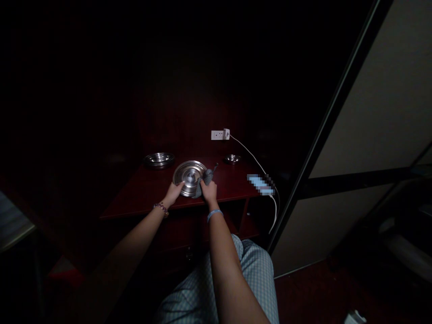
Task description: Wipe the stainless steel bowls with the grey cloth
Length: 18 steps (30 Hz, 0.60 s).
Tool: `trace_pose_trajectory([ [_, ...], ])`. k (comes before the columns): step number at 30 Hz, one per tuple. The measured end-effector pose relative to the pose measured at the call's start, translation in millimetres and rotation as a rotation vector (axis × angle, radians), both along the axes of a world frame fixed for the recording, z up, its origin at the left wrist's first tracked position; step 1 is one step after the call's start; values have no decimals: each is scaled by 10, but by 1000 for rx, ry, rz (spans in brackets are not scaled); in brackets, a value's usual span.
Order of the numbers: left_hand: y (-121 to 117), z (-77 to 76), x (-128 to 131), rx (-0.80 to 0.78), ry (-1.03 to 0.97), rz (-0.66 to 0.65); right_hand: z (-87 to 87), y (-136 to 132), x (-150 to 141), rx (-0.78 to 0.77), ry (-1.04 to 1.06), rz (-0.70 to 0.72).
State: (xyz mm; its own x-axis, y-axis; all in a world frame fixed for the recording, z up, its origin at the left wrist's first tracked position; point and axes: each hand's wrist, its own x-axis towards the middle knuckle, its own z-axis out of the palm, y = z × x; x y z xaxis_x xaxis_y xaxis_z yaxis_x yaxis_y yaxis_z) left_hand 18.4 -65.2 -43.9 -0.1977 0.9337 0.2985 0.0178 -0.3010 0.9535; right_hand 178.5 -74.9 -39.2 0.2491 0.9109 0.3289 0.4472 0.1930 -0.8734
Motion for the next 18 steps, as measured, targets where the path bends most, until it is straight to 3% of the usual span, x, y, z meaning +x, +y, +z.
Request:
trace_pose_trajectory([
  [18, 16, -18, -11, 2, 33, 23, -9, 11, 5, 10, -7, 11],
])
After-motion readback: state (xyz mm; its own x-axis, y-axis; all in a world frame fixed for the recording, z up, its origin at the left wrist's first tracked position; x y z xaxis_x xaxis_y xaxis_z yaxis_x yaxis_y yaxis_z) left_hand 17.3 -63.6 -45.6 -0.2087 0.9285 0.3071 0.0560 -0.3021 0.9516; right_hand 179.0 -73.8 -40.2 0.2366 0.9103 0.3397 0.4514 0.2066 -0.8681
